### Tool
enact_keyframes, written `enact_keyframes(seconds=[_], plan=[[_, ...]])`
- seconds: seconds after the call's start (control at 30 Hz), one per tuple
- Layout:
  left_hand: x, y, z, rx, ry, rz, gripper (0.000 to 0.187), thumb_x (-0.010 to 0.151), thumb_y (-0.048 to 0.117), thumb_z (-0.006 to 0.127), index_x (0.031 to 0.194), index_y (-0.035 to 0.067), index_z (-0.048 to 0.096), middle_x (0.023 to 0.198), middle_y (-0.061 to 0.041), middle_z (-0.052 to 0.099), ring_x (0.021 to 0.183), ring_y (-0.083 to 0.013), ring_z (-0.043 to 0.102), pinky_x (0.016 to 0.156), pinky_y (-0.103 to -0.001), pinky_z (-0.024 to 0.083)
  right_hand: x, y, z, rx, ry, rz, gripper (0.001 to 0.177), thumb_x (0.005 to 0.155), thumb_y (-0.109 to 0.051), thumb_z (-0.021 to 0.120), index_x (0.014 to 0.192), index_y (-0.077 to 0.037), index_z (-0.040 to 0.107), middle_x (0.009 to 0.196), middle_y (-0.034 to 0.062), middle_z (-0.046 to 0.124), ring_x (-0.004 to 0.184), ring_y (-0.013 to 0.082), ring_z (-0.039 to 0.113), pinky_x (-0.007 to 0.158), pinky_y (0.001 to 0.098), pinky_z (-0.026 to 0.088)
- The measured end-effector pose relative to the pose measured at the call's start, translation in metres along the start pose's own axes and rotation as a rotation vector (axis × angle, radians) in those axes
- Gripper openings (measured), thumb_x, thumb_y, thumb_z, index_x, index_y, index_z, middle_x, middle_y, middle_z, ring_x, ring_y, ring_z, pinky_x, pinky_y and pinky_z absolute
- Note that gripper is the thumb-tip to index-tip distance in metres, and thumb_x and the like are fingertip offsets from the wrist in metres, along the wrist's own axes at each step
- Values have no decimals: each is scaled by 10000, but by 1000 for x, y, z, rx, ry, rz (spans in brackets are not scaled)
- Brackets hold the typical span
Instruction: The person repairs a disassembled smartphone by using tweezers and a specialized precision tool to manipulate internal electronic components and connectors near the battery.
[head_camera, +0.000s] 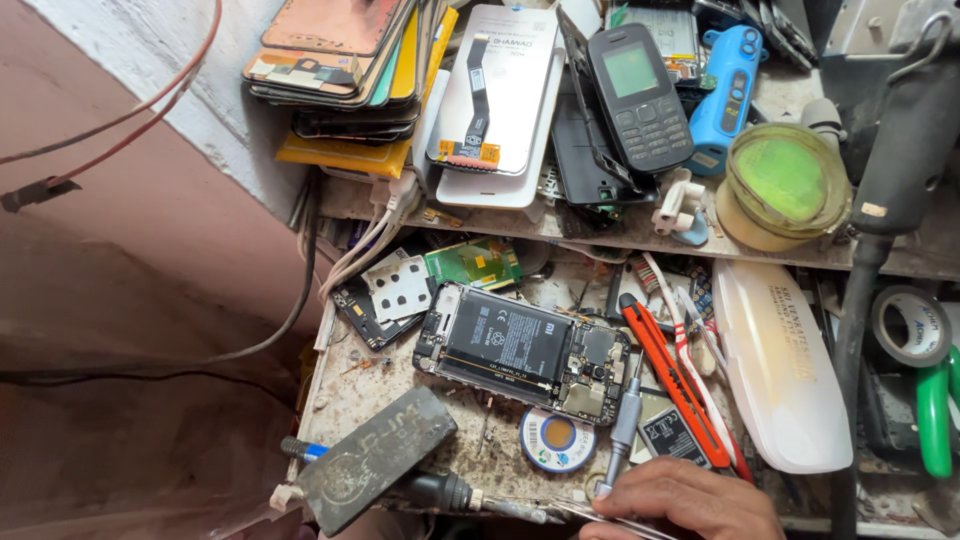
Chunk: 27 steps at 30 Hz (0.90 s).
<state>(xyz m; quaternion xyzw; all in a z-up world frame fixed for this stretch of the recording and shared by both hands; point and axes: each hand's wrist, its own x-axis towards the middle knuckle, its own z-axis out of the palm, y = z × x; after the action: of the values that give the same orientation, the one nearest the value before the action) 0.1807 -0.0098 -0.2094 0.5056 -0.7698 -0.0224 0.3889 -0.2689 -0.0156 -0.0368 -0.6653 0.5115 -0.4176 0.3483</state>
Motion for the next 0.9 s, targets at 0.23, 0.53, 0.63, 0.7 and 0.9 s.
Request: enact_keyframes(seconds=[0.23, 0.53, 0.63, 0.7, 0.9], plan=[[2, -2, -1, 14, 4, 4, 167, 872, 125, 777, 1022, 97, 710, 977, -43, 725, 821, -129, 740, 759, -244, 601, 0, 5, -4, 31, -85, 78, 200, 739, -212, 954, 877, -117, 845, 830, 22, 824, 832, 136, 772, 710, 239, 640], [4, -2, -8, 23, 2, -2, 170, 873, 132, 769, 1030, 95, 714, 980, -47, 729, 813, -132, 742, 746, -248, 606, 5, 3, -3, -8, -119, -8, 205, 751, -211, 948, 891, -117, 832, 837, 13, 810, 832, 128, 765, 704, 230, 627], [5, -3, -8, 20, -5, -2, 172, 874, 134, 767, 1033, 94, 715, 980, -48, 730, 811, -133, 743, 741, -249, 608, 4, 2, 1, -36, -65, 11, 200, 742, -206, 954, 884, -132, 833, 840, 6, 797, 829, 122, 763, 702, 224, 634], [5, -2, -8, 25, -6, -4, 173, 874, 135, 765, 1035, 94, 716, 981, -48, 731, 809, -133, 743, 739, -250, 609, 2, 3, 7, -66, 34, 41, 197, 732, -207, 965, 878, -150, 846, 841, -5, 775, 818, 114, 761, 696, 215, 642], [5, -2, -6, 20, -17, -4, 177, 875, 139, 760, 1040, 92, 719, 983, -50, 733, 804, -135, 744, 730, -252, 613, 1, 5, 0, -39, -15, 4, 201, 725, -190, 952, 878, -140, 831, 812, -1, 806, 820, 119, 759, 707, 222, 637]])
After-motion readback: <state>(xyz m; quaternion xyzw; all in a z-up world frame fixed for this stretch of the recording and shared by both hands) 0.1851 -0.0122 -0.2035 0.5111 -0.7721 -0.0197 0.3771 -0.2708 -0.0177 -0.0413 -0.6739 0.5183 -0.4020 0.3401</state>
